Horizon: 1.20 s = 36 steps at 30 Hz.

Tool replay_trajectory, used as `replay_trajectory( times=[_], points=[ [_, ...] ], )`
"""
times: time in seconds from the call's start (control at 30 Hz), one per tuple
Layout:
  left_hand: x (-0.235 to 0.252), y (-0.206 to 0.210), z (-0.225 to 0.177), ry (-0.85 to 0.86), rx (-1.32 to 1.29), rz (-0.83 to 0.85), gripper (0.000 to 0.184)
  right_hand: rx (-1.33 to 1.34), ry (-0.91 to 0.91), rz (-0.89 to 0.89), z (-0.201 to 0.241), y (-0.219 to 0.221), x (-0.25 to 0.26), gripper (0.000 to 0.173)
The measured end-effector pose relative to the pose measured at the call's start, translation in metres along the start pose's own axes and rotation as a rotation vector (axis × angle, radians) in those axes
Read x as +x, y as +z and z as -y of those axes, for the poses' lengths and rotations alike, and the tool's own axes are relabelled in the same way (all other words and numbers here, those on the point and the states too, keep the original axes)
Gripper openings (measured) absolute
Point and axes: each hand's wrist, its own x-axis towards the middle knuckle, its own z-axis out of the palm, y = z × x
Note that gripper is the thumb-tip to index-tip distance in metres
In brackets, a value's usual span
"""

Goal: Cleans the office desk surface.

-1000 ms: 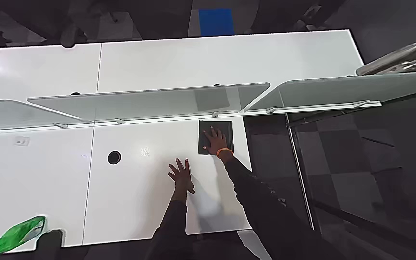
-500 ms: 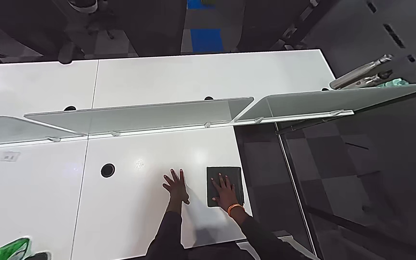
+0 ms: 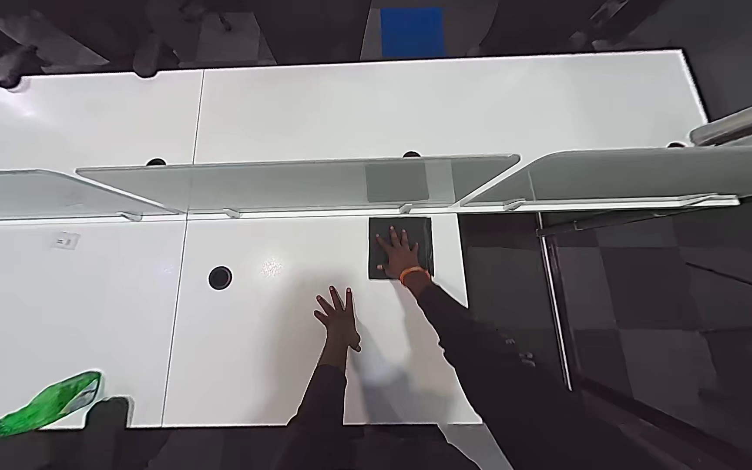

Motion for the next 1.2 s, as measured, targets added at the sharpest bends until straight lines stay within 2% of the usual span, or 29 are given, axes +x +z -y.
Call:
replay_trajectory(
  times=[0.13,0.23,0.33,0.5,0.67,0.83,0.93,1.1,1.2],
  points=[
    [0.001,0.000,0.000,0.006,0.025,-0.007,0.172,-0.026,0.006,-0.068,0.011,-0.007,0.026,0.100],
    [-0.002,0.003,0.000,0.013,0.015,-0.011,0.173,0.006,-0.010,-0.115,0.010,0.001,0.008,0.096],
    [-0.002,0.002,0.002,0.022,0.017,-0.013,0.174,-0.011,-0.022,-0.086,0.013,0.021,-0.013,0.095],
    [-0.004,0.005,0.005,0.060,-0.016,-0.023,0.173,0.038,-0.013,0.025,0.016,0.076,-0.088,0.094],
    [-0.013,0.020,0.020,0.131,0.001,-0.197,0.166,0.045,0.000,0.033,0.017,0.141,-0.183,0.099],
    [-0.062,0.064,0.069,0.185,-0.073,-0.380,0.130,0.042,0.034,0.051,0.018,0.195,-0.262,0.098],
    [-0.100,0.098,0.118,0.137,-0.052,-0.402,0.126,0.038,0.055,0.059,0.021,0.221,-0.302,0.094],
    [-0.138,0.135,0.192,0.004,0.015,-0.359,0.125,0.038,0.040,-0.005,0.020,0.258,-0.340,0.049],
    [-0.154,0.147,0.221,-0.034,-0.004,-0.288,0.116,0.016,0.104,0.004,0.030,0.250,-0.341,0.044]
  ],
)
